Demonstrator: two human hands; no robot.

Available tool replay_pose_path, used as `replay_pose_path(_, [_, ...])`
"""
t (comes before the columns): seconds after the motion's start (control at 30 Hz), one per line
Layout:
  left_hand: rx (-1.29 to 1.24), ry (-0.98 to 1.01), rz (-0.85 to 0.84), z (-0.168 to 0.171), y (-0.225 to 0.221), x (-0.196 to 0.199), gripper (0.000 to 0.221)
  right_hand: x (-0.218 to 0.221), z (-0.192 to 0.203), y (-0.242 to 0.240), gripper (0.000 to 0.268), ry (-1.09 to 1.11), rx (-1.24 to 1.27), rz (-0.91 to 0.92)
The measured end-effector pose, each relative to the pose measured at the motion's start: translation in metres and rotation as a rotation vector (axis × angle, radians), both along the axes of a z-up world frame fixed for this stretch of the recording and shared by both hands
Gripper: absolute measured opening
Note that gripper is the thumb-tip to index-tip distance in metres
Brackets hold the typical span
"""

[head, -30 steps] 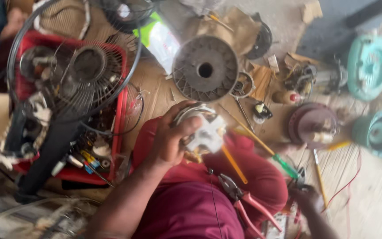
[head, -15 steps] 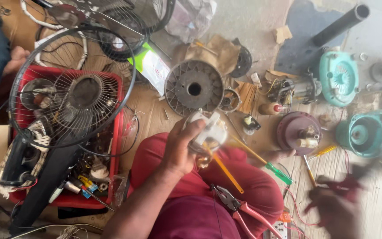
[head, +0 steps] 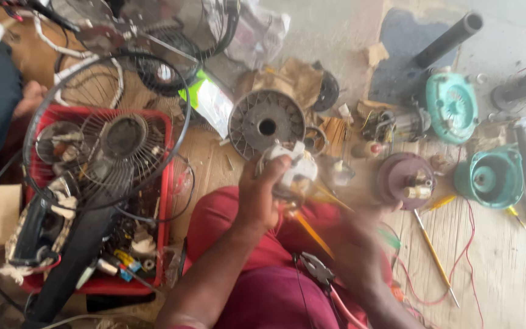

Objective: The person disassembles a small electric motor, likely from a fan, using a screwdriver and pliers. They remove the outer casing, separate the stator and rotor components, and manipulate the internal wiring and shaft. The person then reassembles the motor parts and secures them with the screwdriver.

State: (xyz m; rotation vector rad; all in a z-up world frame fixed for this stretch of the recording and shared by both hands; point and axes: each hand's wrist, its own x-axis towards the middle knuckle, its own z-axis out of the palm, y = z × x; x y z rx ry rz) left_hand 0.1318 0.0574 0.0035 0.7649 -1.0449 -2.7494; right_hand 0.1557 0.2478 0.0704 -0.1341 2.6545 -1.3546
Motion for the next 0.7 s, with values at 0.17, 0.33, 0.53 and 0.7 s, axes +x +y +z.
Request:
replay_pose_path(0.17, [0.148,-0.062,0.009,-0.009,-0.008,0.004,0.044,-0.016,0.003,0.024,0.04,0.005,-0.128,-0.093])
replay_pose_path(0.33, [0.063,-0.012,0.049,-0.013,-0.004,0.006,0.048,0.005,-0.029,0.018,0.06,0.463,0.359,0.103])
replay_pose_path(0.53, [0.026,-0.095,-0.16,-0.005,-0.024,0.02,0.057,0.009,-0.073,0.062,0.085,-0.397,-0.139,-0.111])
replay_pose_path(0.7, [-0.022,0.135,-0.393,0.009,-0.032,0.02,0.069,-0.007,-0.049,0.09,0.09,-0.28,0.032,-0.095])
